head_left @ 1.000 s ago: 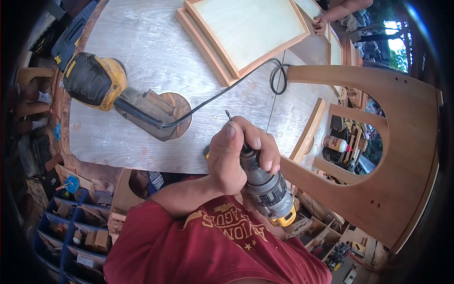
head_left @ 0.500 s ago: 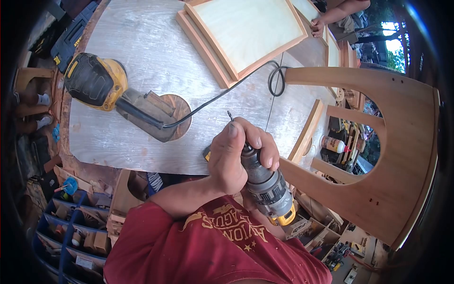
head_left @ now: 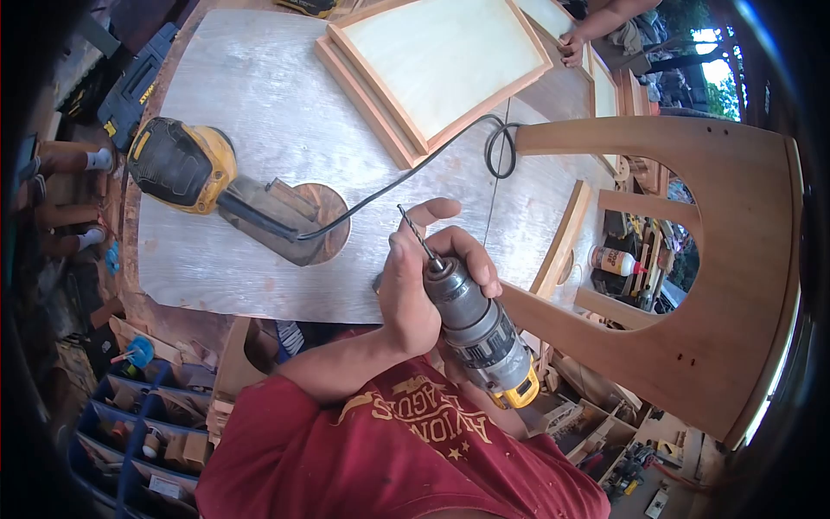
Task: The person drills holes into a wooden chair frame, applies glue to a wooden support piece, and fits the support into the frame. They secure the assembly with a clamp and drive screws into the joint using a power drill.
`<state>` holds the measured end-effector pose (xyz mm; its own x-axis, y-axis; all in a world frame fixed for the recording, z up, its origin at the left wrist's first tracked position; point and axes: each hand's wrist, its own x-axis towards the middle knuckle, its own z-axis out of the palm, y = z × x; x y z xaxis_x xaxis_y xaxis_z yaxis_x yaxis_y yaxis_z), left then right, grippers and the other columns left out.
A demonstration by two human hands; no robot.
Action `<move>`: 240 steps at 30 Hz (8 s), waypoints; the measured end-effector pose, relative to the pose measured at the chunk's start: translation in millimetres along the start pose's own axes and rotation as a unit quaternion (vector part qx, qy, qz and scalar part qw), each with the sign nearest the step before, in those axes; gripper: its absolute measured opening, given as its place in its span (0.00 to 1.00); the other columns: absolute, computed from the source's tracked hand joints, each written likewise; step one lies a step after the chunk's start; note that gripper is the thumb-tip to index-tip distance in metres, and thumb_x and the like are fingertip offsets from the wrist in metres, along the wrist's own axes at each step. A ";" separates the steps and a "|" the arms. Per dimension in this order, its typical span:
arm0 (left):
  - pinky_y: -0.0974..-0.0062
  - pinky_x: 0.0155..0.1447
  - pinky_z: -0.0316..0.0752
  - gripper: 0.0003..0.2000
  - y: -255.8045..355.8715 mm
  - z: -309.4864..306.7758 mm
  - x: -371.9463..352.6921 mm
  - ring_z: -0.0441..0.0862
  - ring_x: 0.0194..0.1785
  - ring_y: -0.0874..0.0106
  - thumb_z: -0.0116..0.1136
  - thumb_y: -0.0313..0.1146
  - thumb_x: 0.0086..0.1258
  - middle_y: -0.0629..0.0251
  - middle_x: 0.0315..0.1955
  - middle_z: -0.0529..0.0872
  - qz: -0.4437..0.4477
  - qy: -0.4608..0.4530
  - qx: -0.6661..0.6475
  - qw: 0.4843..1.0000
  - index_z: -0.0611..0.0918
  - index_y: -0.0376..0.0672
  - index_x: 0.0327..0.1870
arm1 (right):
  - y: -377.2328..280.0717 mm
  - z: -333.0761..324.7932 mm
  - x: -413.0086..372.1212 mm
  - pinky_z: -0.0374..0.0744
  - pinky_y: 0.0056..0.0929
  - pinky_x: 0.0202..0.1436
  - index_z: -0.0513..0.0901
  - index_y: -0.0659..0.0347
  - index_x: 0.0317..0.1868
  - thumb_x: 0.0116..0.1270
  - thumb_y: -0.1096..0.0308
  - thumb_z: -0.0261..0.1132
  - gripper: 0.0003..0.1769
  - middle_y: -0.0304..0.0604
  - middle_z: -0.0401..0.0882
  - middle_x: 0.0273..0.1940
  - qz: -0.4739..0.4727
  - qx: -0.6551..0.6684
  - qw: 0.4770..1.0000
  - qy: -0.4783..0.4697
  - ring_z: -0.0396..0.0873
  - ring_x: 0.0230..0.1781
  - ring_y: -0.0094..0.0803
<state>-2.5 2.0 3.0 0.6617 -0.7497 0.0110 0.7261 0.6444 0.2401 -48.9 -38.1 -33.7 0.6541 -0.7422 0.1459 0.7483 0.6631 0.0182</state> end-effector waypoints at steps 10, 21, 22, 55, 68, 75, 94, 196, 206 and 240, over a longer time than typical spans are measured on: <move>0.57 0.57 0.81 0.14 11.5 3.8 -11.2 0.84 0.39 0.68 0.60 0.29 0.66 0.60 0.31 0.81 -0.155 -0.020 0.101 0.983 0.71 0.41 0.48 | -18.5 0.6 -0.1 0.75 0.28 0.53 0.71 0.62 0.53 0.70 0.64 0.58 0.15 0.45 0.75 0.45 0.084 -0.135 0.987 0.000 0.77 0.47 0.34; 0.56 0.55 0.82 0.15 22.5 29.9 -15.5 0.85 0.41 0.64 0.61 0.26 0.67 0.58 0.34 0.81 -0.155 0.110 0.087 0.978 0.71 0.40 0.51 | -63.3 18.0 -49.7 0.77 0.29 0.56 0.72 0.62 0.58 0.69 0.66 0.62 0.19 0.45 0.78 0.50 0.246 -0.457 0.852 0.059 0.78 0.51 0.34; 0.56 0.54 0.83 0.15 27.2 38.1 -18.9 0.85 0.42 0.62 0.61 0.26 0.67 0.57 0.35 0.81 -0.165 0.161 0.093 0.969 0.71 0.39 0.52 | -66.1 18.2 -54.3 0.77 0.29 0.56 0.72 0.62 0.58 0.69 0.66 0.63 0.20 0.45 0.78 0.50 0.250 -0.473 0.842 0.061 0.78 0.51 0.34; 0.53 0.61 0.74 0.12 85.2 122.5 17.0 0.84 0.36 0.66 0.68 0.20 0.54 0.65 0.27 0.83 0.024 -0.622 0.341 0.704 0.76 0.43 0.33 | -14.3 46.2 -69.5 0.73 0.34 0.37 0.73 0.64 0.61 0.62 0.67 0.62 0.26 0.38 0.70 0.26 0.369 -0.014 0.893 -0.256 0.71 0.28 0.30; 0.61 0.68 0.69 0.06 56.3 103.7 -118.3 0.77 0.49 0.71 0.53 0.35 0.78 0.66 0.43 0.80 -0.158 -0.186 0.066 0.967 0.76 0.44 0.44 | -83.6 104.4 -155.9 0.80 0.32 0.39 0.81 0.56 0.46 0.55 0.61 0.73 0.19 0.42 0.83 0.35 -0.020 -0.780 0.590 -0.207 0.84 0.34 0.38; 0.65 0.60 0.69 0.08 14.7 139.1 -180.6 0.71 0.37 0.75 0.54 0.23 0.71 0.71 0.32 0.69 -0.040 -0.277 0.103 0.955 0.68 0.47 0.40 | -114.7 96.8 -183.5 0.81 0.32 0.42 0.82 0.61 0.56 0.68 0.65 0.65 0.18 0.43 0.87 0.41 0.000 -0.663 0.690 -0.291 0.86 0.39 0.31; 0.60 0.72 0.67 0.41 -38.2 52.2 -242.1 0.71 0.68 0.61 0.68 0.45 0.66 0.54 0.68 0.67 0.171 -0.095 0.582 0.789 0.59 0.34 0.73 | -134.9 148.8 -177.4 0.65 0.48 0.68 0.36 0.70 0.78 0.54 0.73 0.69 0.60 0.71 0.61 0.62 0.033 -0.725 0.540 -0.426 0.66 0.59 0.62; 0.64 0.54 0.77 0.20 29.6 100.7 23.2 0.84 0.48 0.63 0.74 0.38 0.57 0.68 0.46 0.86 -0.034 -0.517 0.565 0.643 0.84 0.48 0.51 | -179.2 166.9 -84.4 0.79 0.26 0.51 0.82 0.66 0.50 0.62 0.75 0.70 0.16 0.39 0.84 0.43 -0.392 -0.712 0.552 0.186 0.80 0.45 0.22; 0.75 0.43 0.76 0.19 24.8 111.6 24.4 0.82 0.37 0.75 0.69 0.30 0.59 0.69 0.39 0.85 0.004 -0.536 0.558 0.633 0.82 0.42 0.52 | -174.6 171.6 -84.6 0.79 0.27 0.51 0.84 0.66 0.49 0.61 0.75 0.71 0.15 0.39 0.85 0.43 -0.395 -0.695 0.567 0.199 0.80 0.44 0.22; 0.78 0.39 0.77 0.14 14.4 133.8 11.9 0.81 0.36 0.78 0.66 0.29 0.66 0.68 0.40 0.85 -0.212 -0.474 0.399 0.755 0.81 0.41 0.52 | -181.9 162.4 -85.7 0.79 0.27 0.48 0.82 0.66 0.49 0.62 0.73 0.69 0.14 0.39 0.84 0.41 -0.394 -0.706 0.561 0.180 0.80 0.43 0.22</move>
<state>-9.2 -17.8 136.5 -0.3057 -0.8779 0.3686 0.2396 0.3037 0.9221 -259.0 -79.3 111.1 -0.1510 -0.8910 0.4281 -0.0029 -0.4327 -0.9015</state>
